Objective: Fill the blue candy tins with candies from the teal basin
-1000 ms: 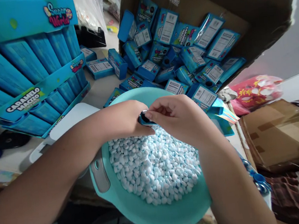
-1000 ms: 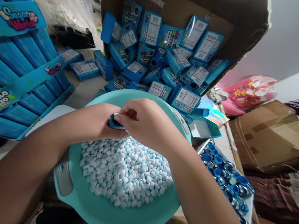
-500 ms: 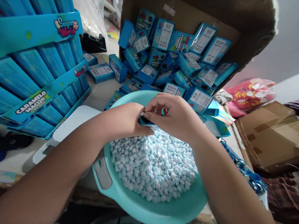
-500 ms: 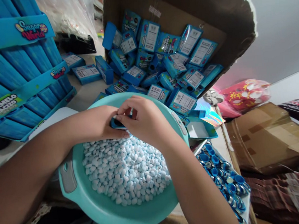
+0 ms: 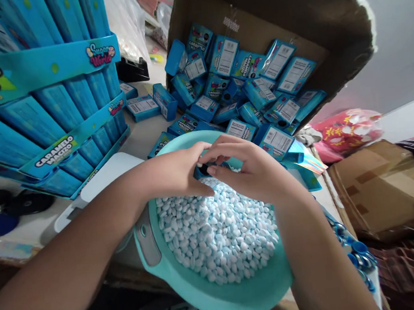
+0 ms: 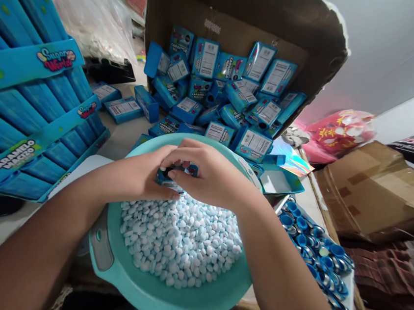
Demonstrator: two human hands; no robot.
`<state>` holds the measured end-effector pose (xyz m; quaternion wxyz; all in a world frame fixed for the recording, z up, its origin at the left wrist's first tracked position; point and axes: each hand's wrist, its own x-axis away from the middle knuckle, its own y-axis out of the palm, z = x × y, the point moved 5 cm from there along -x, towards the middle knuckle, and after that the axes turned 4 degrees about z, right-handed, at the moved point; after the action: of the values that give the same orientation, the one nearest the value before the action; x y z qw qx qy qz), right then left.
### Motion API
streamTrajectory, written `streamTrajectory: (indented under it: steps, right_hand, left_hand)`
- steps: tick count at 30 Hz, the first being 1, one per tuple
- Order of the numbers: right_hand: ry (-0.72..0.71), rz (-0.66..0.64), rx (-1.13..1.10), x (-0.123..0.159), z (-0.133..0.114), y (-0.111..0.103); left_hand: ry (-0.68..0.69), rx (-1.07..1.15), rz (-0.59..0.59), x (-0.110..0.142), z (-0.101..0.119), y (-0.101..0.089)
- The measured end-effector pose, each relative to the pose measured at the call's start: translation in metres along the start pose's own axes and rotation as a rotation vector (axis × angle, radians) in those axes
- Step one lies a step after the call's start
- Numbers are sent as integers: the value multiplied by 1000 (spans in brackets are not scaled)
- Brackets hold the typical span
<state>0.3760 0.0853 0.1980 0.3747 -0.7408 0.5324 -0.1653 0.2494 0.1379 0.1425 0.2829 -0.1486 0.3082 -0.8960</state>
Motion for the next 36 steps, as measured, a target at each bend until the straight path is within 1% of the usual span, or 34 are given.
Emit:
streamTrajectory:
  steps: [3, 5, 6, 9, 10, 11, 13, 14, 17, 19, 21, 24, 26, 27, 29, 31, 33, 34, 36]
  right_hand:
    - [-10, -30, 26, 1, -1, 0]
    - [16, -15, 63, 1, 2, -5]
    - [37, 18, 89, 1, 7, -10]
    - [137, 154, 201, 5, 29, -24]
    - [195, 167, 257, 8, 40, -26]
    - [261, 153, 322, 12, 50, -26]
    - [384, 58, 437, 20, 67, -17]
    - [420, -4, 474, 23, 72, -9]
    - [418, -161, 488, 23, 69, 15]
    - [403, -245, 461, 18, 63, 25]
    - [407, -305, 439, 13, 59, 28]
    - [446, -352, 453, 10, 60, 20]
    - [492, -310, 502, 10, 63, 10]
    - [510, -254, 516, 11, 65, 4]
    - [515, -71, 475, 10, 67, -10]
    - [469, 143, 318, 10, 66, -22]
    - [394, 297, 119, 12, 62, -30]
    - [358, 343, 36, 13, 59, -33]
    - [302, 381, -38, 15, 49, -35]
  left_hand:
    - [-61, -1, -58, 2, -3, 0]
    - [-69, 6, -52, 1, -4, -1]
    - [-67, 13, -42, 1, -5, -1]
    - [-62, 17, -25, -1, -8, 0]
    - [-56, 14, -24, -1, -9, 0]
    - [-49, 11, -22, -1, -9, 1]
    - [-27, 16, -30, 0, -6, 1]
    - [-15, 26, -39, 0, -4, 1]
    - [24, 58, -74, 1, 4, 1]
    - [48, 46, -69, 1, 8, 0]
    - [75, 14, -58, 1, 11, 0]
    - [123, -9, -60, 0, 13, 1]
    - [147, 6, -57, -1, 13, 2]
    - [156, 15, -53, -1, 13, 2]
    - [162, 24, -42, -1, 12, 3]
    - [158, 13, -47, -1, 11, 3]
    - [134, 2, -49, -1, 8, 3]
    - [117, 3, -51, 0, 7, 3]
    - [88, 18, -48, 0, 5, 2]
